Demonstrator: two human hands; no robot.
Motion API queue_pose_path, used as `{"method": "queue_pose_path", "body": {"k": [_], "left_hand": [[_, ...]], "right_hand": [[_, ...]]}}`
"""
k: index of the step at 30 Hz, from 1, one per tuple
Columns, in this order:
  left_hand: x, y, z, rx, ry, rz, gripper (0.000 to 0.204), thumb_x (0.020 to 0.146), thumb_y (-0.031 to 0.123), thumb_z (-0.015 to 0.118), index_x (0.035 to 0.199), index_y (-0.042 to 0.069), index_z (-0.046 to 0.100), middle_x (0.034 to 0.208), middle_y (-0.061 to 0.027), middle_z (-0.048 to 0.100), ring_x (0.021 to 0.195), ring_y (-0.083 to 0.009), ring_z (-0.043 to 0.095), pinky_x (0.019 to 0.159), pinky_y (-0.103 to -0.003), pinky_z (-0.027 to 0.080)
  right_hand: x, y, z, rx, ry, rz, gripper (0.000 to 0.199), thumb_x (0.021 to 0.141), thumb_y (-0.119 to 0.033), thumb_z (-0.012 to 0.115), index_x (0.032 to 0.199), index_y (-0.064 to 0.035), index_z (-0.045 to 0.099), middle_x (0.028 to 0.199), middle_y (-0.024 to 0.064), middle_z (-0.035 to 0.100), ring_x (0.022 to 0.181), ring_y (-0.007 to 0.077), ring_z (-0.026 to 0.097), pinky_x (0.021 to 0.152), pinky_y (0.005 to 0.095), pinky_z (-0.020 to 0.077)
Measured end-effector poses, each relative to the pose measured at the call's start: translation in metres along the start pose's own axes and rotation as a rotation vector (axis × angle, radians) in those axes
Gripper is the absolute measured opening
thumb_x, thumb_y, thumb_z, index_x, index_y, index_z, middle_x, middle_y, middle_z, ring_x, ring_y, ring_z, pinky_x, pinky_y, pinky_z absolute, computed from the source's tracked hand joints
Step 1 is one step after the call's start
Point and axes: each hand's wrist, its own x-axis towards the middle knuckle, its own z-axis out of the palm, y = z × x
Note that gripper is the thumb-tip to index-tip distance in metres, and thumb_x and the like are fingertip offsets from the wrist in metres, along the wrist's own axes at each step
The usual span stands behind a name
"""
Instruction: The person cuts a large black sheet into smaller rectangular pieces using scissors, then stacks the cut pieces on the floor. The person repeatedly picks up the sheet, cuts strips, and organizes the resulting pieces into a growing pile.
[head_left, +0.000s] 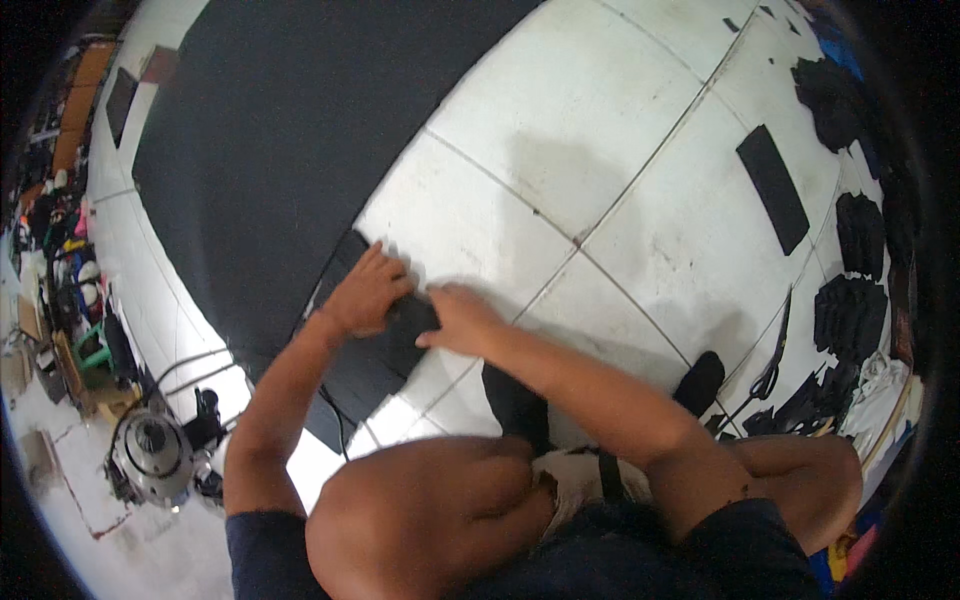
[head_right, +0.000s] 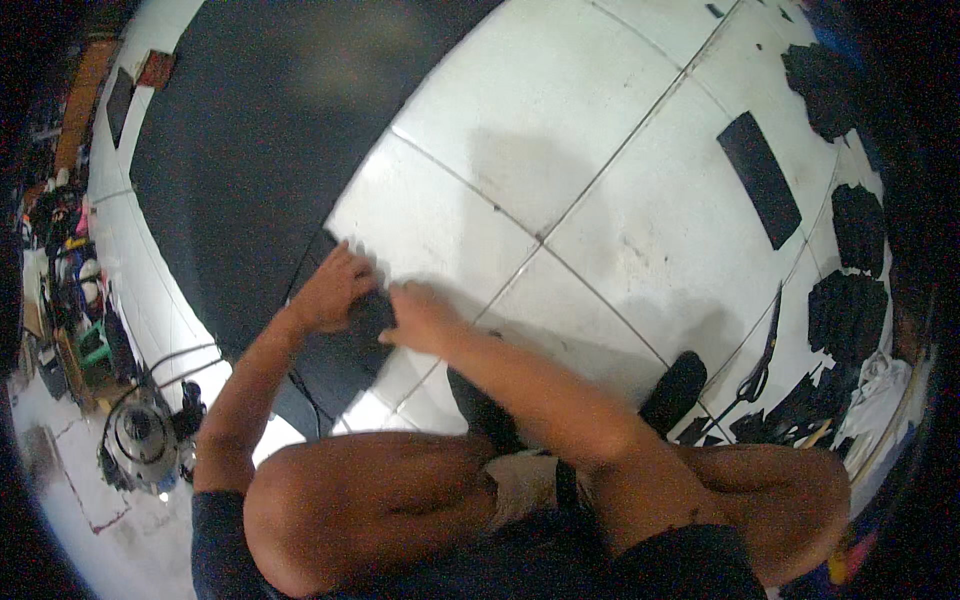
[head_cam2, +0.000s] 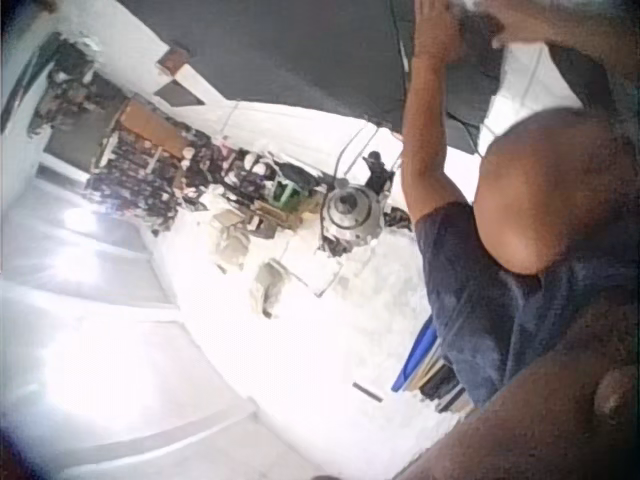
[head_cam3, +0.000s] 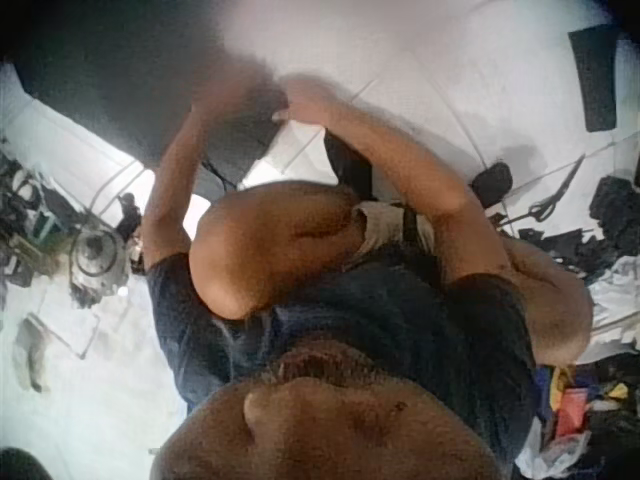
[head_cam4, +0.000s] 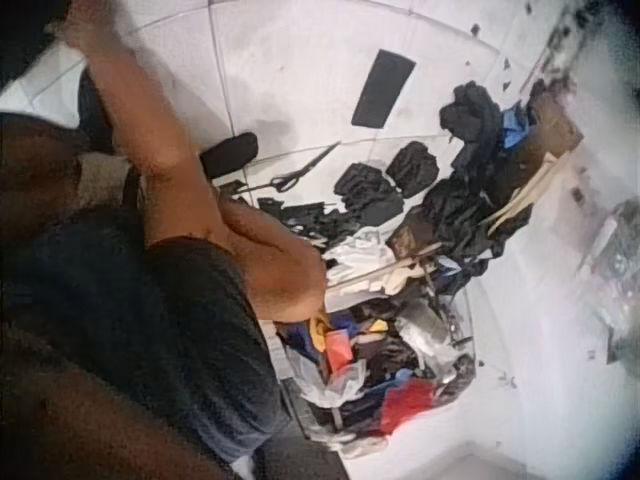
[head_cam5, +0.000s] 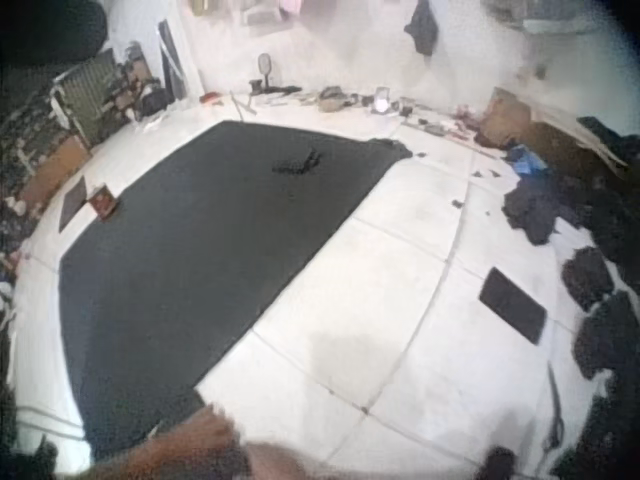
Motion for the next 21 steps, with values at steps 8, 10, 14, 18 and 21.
{"method": "queue_pose_path", "body": {"k": [8,10,14,18,21], "left_hand": [[-0.027,0.01,0.013,-0.023,0.217,-0.15,0.053,0.061,0.007,0.077,0.112,0.013,0.062,0.139,-0.0134,0.044,0.14,-0.037,0.029,0.118,-0.059,0.012],[-0.027,0.013,0.016,-0.054,0.29,-0.182,0.055,0.061,0.008,0.077,0.113,0.013,0.062,0.143,-0.0154,0.04,0.141,-0.0393,0.026,0.117,-0.06,0.012],[-0.036,0.022,0.031,-0.113,0.454,-0.313,0.064,0.059,0.009,0.078,0.12,0.015,0.06,0.149,-0.0198,0.032,0.142,-0.0428,0.022,0.116,-0.062,0.011],[-0.049,0.043,0.042,-0.221,0.611,-0.488,0.081,0.056,0.01,0.08,0.132,0.015,0.05,0.152,-0.0232,0.025,0.143,-0.0454,0.018,0.115,-0.063,0.009],[-0.07,0.054,0.07,-0.328,0.717,-0.647,0.083,0.064,0.017,0.08,0.138,0.01,0.043,0.153,-0.0254,0.023,0.143,-0.0465,0.016,0.115,-0.062,0.008]], "right_hand": [[0.04,-0.014,0.062,0.018,0.024,0.075,0.053,0.072,-0.025,0.079,0.11,0.0032,0.056,0.107,0.0232,0.063,0.101,0.0396,0.061,0.086,0.0479,0.0501],[0.037,-0.022,0.053,0.014,0.04,0.141,0.039,0.075,-0.019,0.074,0.105,0.0013,0.061,0.104,0.0221,0.065,0.1,0.0392,0.063,0.086,0.0494,0.0513],[0.039,-0.043,0.037,-0.029,-0.076,0.234,0.023,0.08,-0.012,0.066,0.1,0.0004,0.067,0.103,0.022,0.067,0.1,0.0393,0.065,0.086,0.0499,0.0526],[0.032,-0.047,0.048,-0.021,-0.021,0.242,0.026,0.081,-0.011,0.061,0.103,0.0018,0.063,0.106,0.0219,0.066,0.1,0.0393,0.065,0.084,0.051,0.0523],[0.028,-0.049,0.04,0.065,-0.047,0.23,0.034,0.08,-0.018,0.068,0.106,0.0016,0.059,0.106,0.0224,0.065,0.102,0.0389,0.064,0.084,0.0512,0.0516]]}}
